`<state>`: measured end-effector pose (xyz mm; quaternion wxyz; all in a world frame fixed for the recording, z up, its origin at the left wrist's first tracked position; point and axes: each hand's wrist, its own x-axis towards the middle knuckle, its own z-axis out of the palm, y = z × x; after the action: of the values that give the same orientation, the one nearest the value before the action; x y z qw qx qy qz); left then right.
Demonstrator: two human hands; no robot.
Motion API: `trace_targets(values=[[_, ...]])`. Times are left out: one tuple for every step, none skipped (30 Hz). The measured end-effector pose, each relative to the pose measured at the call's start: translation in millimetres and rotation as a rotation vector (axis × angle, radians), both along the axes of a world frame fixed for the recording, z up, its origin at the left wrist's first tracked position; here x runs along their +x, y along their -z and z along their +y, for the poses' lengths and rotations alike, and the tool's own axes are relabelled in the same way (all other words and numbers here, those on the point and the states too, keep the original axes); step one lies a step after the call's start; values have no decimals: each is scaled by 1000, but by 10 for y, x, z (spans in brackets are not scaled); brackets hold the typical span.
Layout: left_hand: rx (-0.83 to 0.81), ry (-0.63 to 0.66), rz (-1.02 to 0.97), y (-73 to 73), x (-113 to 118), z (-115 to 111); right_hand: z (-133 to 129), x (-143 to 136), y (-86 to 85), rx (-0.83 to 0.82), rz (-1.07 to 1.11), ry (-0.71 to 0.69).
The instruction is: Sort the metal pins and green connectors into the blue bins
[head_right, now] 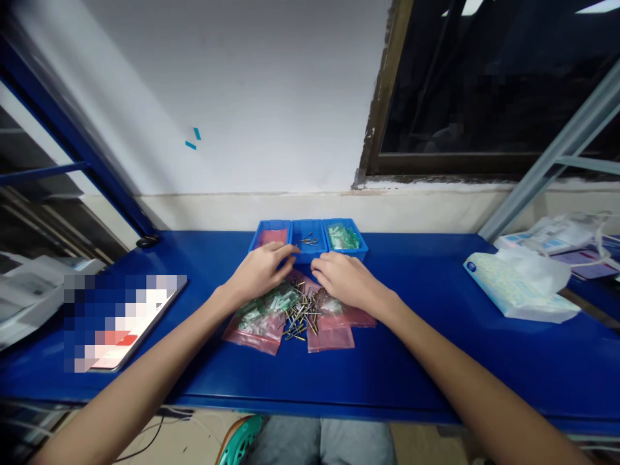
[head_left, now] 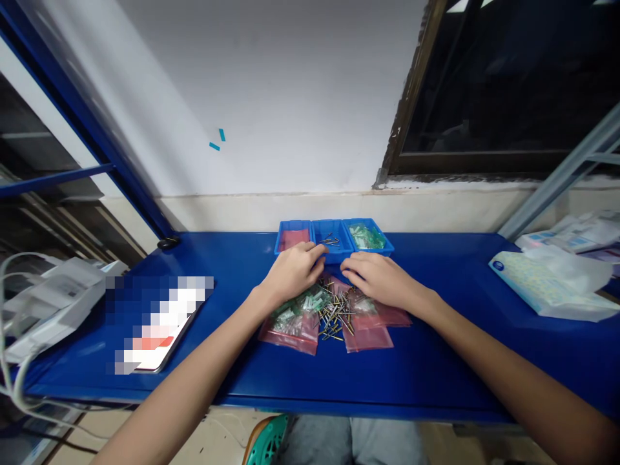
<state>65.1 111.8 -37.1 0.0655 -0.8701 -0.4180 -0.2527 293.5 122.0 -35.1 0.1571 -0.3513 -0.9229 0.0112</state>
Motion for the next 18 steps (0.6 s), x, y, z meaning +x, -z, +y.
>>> trace_targets(values=[[-2, -4, 0, 4, -4, 3, -33, -27, 23, -4, -31, 2], [-2, -6, 0, 7, -6, 5, -57, -46, 47, -6, -47, 8], [0, -8, 1, 10, -7, 6, -71, -57, 69, -11, -52, 14], [0, -10, 3, 13, -6, 6, -77, -61, 85, -22, -55, 18], [-2, -10, 7, 16, -5, 4, -79, -61, 95, -34, -58, 22], [-4, -9, 13, 20, -2, 2, -77, -58, 99, -42, -63, 28], [-7, -8, 20, 24, 0, 0, -75, -54, 95, -47, -70, 40], [-8, -7, 27, 29, 4, -1, -74, -50, 87, -50, -79, 58], [-9, -9, 34, 34, 7, -2, -76, -47, 74, -55, -91, 83], [-9, -10, 41, 39, 11, -3, -80, -45, 60, -63, -107, 110], [-8, -10, 49, 43, 16, -2, -88, -45, 46, -71, -119, 136], [-5, -11, 55, 47, 21, -1, -98, -47, 33, -81, -127, 155], [-3, -11, 61, 50, 26, 0, -110, -49, 22, -91, -130, 169], [-1, -10, 66, 52, 31, 0, -122, -53, 14, -101, -130, 179], [1, -7, 70, 55, 35, 0, -134, -57, 9, -111, -128, 185], [2, -4, 70, 59, 38, 1, -144, -61, 7, -120, -125, 189], [2, -1, 70, 65, 41, 0, -152, -65, 7, -130, -124, 194], [2, 1, 67, 71, 43, 1, -157, -68, 9, -140, -125, 196]])
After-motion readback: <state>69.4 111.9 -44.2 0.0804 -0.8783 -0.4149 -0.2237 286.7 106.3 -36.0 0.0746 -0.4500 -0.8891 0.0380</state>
